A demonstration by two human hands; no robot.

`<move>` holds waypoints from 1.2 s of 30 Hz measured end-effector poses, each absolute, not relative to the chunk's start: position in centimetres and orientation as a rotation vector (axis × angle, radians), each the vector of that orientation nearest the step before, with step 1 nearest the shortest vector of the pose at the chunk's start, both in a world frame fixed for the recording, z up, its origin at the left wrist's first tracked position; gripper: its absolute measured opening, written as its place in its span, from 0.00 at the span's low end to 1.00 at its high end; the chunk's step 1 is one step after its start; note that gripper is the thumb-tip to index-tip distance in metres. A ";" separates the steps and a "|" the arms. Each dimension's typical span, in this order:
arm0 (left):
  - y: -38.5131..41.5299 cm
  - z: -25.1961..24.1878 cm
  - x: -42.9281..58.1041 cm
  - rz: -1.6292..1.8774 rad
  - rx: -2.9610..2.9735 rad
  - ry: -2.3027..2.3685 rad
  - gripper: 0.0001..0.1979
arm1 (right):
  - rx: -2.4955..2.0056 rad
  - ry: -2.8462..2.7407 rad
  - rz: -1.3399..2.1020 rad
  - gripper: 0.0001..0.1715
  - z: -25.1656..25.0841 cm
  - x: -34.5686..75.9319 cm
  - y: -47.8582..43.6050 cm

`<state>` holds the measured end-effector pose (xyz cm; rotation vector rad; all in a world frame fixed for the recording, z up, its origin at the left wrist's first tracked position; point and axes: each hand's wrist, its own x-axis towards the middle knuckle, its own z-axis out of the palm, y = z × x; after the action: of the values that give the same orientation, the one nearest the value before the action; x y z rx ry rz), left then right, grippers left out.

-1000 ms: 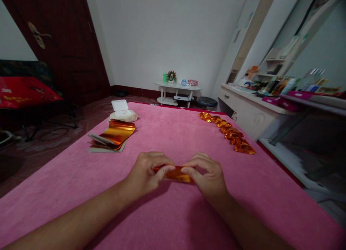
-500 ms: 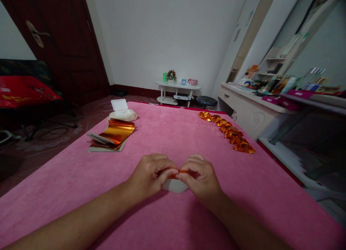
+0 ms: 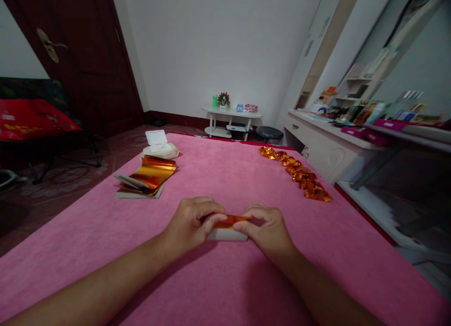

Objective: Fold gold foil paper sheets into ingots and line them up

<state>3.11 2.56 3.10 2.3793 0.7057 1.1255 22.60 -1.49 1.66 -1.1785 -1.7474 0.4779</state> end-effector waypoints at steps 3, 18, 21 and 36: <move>2.8 3.1 2.9 1.128 2.371 0.728 0.07 | -1.200 -1.707 0.522 0.08 1.7 22.8 -1.4; 3.1 3.2 3.2 1.079 2.331 0.729 0.08 | -1.247 -1.866 0.475 0.12 1.4 22.5 -1.3; 3.1 2.9 3.4 1.032 2.209 0.788 0.04 | -1.267 -1.862 0.454 0.15 1.5 22.2 -1.6; 2.5 4.0 3.7 0.840 1.894 0.812 0.11 | -1.183 -1.843 0.446 0.11 1.3 22.0 -1.8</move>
<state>3.65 2.54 4.01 1.8937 0.8115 0.8403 22.04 -1.84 1.26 -1.1835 -1.8427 0.4461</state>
